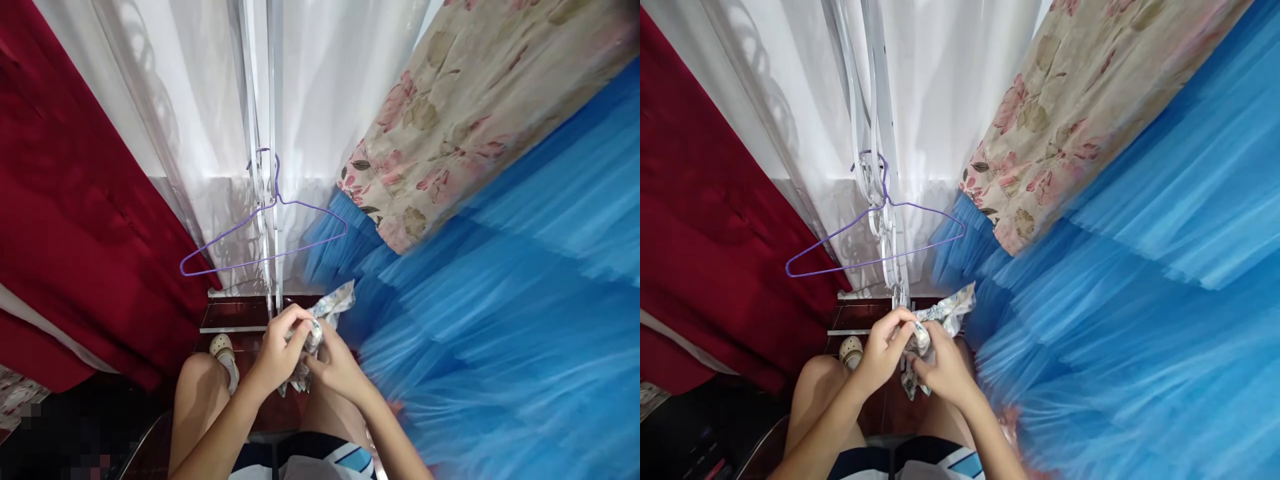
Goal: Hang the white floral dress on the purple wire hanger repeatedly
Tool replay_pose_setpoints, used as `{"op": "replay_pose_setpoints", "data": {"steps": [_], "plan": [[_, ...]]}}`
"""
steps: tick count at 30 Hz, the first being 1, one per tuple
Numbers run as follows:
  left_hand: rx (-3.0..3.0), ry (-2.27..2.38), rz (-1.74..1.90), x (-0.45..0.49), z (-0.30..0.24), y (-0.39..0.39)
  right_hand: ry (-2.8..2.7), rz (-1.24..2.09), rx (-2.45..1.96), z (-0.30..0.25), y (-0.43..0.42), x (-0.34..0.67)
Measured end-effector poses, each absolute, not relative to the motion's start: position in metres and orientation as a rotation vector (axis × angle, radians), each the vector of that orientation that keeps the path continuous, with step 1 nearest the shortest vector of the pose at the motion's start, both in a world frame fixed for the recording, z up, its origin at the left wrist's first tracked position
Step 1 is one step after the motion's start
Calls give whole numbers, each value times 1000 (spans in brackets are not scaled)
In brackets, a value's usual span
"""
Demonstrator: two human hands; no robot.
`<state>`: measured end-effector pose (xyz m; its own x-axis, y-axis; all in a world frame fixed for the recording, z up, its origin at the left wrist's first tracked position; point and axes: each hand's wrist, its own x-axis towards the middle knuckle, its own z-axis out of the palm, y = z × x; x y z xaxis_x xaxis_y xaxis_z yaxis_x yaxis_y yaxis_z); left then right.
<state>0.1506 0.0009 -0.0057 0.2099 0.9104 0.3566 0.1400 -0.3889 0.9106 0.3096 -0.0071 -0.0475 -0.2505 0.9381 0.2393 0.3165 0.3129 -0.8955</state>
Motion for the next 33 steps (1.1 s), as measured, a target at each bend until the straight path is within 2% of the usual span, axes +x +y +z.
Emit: {"op": "replay_pose_setpoints", "data": {"steps": [6,10,14,18,26,30,33], "plan": [[1742,911,1018,104,-11,-1,-1766,1496,-920,-25,-16,257],[1621,764,703,62,-42,-18,-1863,1609,-877,-4,-14,261],[1744,1052,564,25,-69,-23,-1926,1397,-1026,29,8,292],[2079,1309,606,-27,-67,14,-1894,1171,-1202,58,33,318],[2378,1607,682,-109,4,109,-1907,981,-1168,65,45,305],[2358,1685,823,-109,41,133,-1782,890,-1080,52,54,299],[2288,1500,1017,-89,63,137,-1640,818,-1003,50,70,313]]}}
